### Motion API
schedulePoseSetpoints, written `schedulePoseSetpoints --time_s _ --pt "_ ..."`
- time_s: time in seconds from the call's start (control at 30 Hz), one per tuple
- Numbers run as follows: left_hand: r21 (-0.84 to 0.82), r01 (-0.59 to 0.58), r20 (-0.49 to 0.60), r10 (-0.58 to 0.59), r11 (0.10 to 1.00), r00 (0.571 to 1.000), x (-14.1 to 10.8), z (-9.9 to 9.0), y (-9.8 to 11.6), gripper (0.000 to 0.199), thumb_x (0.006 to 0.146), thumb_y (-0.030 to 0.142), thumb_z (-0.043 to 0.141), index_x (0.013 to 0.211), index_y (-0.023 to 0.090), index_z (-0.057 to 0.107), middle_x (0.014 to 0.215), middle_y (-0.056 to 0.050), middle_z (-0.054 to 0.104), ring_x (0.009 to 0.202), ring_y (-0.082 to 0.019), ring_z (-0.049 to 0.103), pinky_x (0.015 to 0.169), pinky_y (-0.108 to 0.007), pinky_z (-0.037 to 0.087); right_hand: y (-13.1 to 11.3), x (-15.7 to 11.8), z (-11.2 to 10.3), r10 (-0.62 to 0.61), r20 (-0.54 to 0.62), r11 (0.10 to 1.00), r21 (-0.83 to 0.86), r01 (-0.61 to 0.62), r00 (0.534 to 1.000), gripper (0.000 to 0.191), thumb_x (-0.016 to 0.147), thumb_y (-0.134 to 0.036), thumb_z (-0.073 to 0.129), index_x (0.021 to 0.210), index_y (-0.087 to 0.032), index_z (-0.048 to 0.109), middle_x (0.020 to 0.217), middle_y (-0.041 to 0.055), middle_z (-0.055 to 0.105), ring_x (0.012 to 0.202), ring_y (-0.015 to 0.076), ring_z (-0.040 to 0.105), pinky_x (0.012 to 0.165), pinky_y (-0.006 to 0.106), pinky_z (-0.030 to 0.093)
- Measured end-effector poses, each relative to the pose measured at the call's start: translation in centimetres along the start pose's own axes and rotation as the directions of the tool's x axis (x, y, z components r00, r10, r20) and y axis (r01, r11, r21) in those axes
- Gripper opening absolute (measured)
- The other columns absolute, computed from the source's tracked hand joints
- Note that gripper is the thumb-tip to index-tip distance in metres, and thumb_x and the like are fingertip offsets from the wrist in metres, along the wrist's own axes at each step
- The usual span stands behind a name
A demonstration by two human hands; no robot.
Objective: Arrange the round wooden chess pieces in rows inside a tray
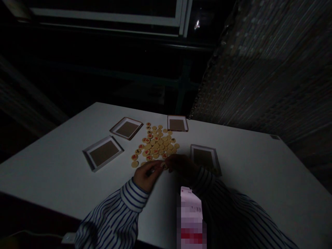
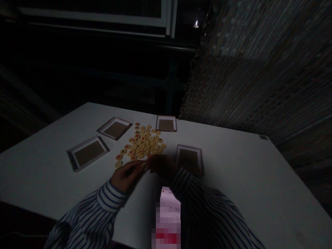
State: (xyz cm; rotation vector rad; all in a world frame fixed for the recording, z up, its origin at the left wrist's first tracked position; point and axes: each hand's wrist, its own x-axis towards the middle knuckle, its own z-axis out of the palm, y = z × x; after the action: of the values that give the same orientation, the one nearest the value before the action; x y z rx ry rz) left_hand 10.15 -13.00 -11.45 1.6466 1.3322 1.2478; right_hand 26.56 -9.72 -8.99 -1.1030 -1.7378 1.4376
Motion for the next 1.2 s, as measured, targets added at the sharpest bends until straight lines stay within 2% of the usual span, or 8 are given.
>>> schedulePoseSetpoints --time_s 0.13,0.33,0.5,0.63,0.73,0.97,1.2 --pt "-0.058 0.069 -0.025 -0.071 0.996 0.997 0.1 -0.1 0.4 0.024 0.066 0.033 0.060 0.083 0.016 0.065 0.080 -0.005 0.067 0.074 -0.016 0.060 0.072 -0.029 0.048 0.3 0.1 -0.2 -0.053 -0.007 0.999 -0.005 0.053 0.999 0.028 0.072 -0.041 0.053 0.071 -0.014 0.060 0.064 0.0022 0.057 0.053 0.0088 0.051 0.052 0.022 0.042" --pt "-0.220 0.208 -0.018 -0.217 0.953 0.976 0.1 -0.1 0.8 0.029 0.063 0.033 0.063 0.085 0.014 0.064 0.067 -0.004 0.065 0.055 -0.014 0.058 0.051 -0.024 0.048 -0.4 0.1 -0.7 -0.100 -0.058 0.995 -0.028 0.098 0.993 0.024 0.073 -0.037 0.053 0.072 -0.014 0.059 0.064 0.0020 0.058 0.056 0.0097 0.052 0.055 0.024 0.043" --pt "-0.306 0.168 -0.081 -0.202 0.937 0.976 0.5 -0.3 0.8 0.029 0.060 0.034 0.065 0.082 0.014 0.064 0.069 -0.005 0.066 0.060 -0.015 0.060 0.056 -0.025 0.050 -1.3 -0.1 -1.4 -0.120 -0.081 0.988 -0.104 0.112 0.989 0.019 0.073 -0.032 0.054 0.075 -0.014 0.060 0.067 0.0023 0.059 0.057 0.0096 0.052 0.056 0.023 0.044" --pt "-0.291 0.141 -0.134 -0.186 0.946 0.973 0.9 -0.7 0.9 0.033 0.059 0.036 0.066 0.084 0.014 0.064 0.072 -0.005 0.067 0.065 -0.015 0.061 0.062 -0.027 0.051 -2.1 -0.8 -2.4 -0.130 -0.030 0.988 -0.094 0.126 0.991 0.021 0.075 -0.031 0.051 0.082 -0.013 0.059 0.074 0.0044 0.062 0.062 0.0103 0.054 0.059 0.024 0.045" --pt "-0.300 0.145 -0.127 -0.190 0.943 0.974 1.0 -0.6 1.2 0.036 0.060 0.038 0.065 0.086 0.014 0.064 0.074 -0.005 0.067 0.068 -0.016 0.062 0.065 -0.029 0.051 -2.7 -1.4 -3.2 -0.080 -0.027 0.989 -0.125 0.076 0.996 0.020 0.074 -0.030 0.052 0.084 -0.013 0.059 0.074 0.0048 0.063 0.063 0.0109 0.056 0.060 0.024 0.045" --pt "-0.320 0.178 -0.092 -0.217 0.931 0.972 1.3 0.5 2.3 0.040 0.058 0.039 0.066 0.088 0.013 0.062 0.077 -0.006 0.067 0.074 -0.018 0.061 0.070 -0.029 0.049 -3.7 -2.9 -5.1 -0.051 -0.157 0.993 -0.115 0.033 0.986 0.018 0.070 -0.030 0.056 0.081 -0.015 0.059 0.073 0.0036 0.065 0.065 0.0116 0.058 0.061 0.025 0.046" --pt "-0.334 0.160 -0.069 -0.194 0.929 0.979 1.7 2.2 3.7 0.029 0.060 0.032 0.065 0.083 0.014 0.063 0.078 -0.006 0.068 0.074 -0.017 0.062 0.072 -0.030 0.050 -4.0 -4.4 -7.3 -0.057 -0.199 0.990 -0.136 0.030 0.978 0.021 0.072 -0.031 0.054 0.086 -0.015 0.058 0.079 0.0052 0.066 0.073 0.0139 0.061 0.067 0.028 0.048"
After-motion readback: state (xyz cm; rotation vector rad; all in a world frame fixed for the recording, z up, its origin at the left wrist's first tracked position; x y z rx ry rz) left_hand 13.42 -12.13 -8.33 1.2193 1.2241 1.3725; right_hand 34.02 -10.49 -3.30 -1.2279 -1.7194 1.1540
